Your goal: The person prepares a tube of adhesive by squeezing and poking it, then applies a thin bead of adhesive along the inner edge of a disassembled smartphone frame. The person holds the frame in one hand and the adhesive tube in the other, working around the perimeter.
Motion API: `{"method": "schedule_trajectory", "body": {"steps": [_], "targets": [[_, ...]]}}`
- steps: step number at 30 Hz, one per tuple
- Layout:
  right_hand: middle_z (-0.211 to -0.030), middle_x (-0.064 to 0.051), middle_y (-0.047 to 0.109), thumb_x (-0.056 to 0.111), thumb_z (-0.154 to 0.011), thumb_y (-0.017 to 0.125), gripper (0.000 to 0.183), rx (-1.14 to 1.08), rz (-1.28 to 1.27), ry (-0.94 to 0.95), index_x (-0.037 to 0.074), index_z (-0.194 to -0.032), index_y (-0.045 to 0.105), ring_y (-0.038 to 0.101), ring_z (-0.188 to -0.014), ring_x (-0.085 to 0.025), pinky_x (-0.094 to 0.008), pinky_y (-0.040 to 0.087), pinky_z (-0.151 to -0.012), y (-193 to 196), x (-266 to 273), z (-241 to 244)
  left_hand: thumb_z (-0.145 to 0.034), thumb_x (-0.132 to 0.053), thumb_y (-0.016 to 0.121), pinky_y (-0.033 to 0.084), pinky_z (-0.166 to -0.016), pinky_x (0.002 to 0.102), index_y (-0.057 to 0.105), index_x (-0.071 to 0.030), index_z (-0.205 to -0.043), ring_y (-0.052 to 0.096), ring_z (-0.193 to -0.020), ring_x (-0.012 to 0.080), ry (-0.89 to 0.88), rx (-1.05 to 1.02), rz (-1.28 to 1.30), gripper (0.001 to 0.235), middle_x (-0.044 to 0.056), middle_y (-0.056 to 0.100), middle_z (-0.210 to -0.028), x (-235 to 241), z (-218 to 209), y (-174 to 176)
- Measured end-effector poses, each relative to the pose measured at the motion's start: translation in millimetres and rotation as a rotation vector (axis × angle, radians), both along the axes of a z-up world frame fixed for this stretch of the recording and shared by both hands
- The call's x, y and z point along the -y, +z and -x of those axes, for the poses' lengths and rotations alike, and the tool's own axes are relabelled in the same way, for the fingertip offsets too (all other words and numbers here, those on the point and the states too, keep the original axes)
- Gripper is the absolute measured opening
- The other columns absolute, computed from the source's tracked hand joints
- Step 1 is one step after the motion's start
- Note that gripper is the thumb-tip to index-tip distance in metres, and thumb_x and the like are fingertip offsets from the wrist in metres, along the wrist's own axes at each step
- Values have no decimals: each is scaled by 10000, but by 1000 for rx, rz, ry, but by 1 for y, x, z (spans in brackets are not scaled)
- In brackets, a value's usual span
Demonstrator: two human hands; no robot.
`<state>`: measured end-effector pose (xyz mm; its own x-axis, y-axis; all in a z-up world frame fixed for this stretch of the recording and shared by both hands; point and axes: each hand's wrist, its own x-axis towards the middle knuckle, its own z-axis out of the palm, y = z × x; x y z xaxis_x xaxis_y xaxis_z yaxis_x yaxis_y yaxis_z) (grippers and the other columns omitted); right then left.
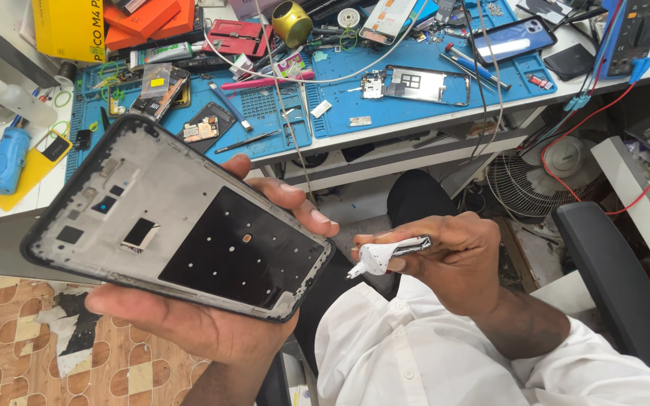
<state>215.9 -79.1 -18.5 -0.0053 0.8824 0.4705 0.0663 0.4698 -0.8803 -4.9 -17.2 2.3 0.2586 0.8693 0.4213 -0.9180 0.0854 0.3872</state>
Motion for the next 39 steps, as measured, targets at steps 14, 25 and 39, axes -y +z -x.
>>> {"method": "schedule_trajectory", "body": {"steps": [14,25,39], "targets": [[-1026,-181,803,-22,-839,805,208,126,-62,19,-35,-1040,754,817,-938,-220,-298,683,-817,-5,0,5,-863,-936,394,600,-949,561,405,142,-1454,706,-1032,433,72,38,-14,1230,340,655,-1180,21,11,-1],[-1098,-245,783,-44,-875,794,178,-55,95,205,-49,-1009,678,789,-971,-272,-342,683,-805,-18,-10,3,-797,-930,443,581,-975,587,391,117,-1450,685,-1075,460,80,101,19,1235,360,652,-1207,33,24,-1],[-1194,-204,648,152,-1111,535,336,-388,142,111,32,-1420,475,702,-955,-225,-315,612,-810,-47,-89,-116,-677,-918,692,395,-1031,858,335,67,-1506,493,-1195,353,369,-613,116,1336,257,538,-1244,26,38,34]]}}
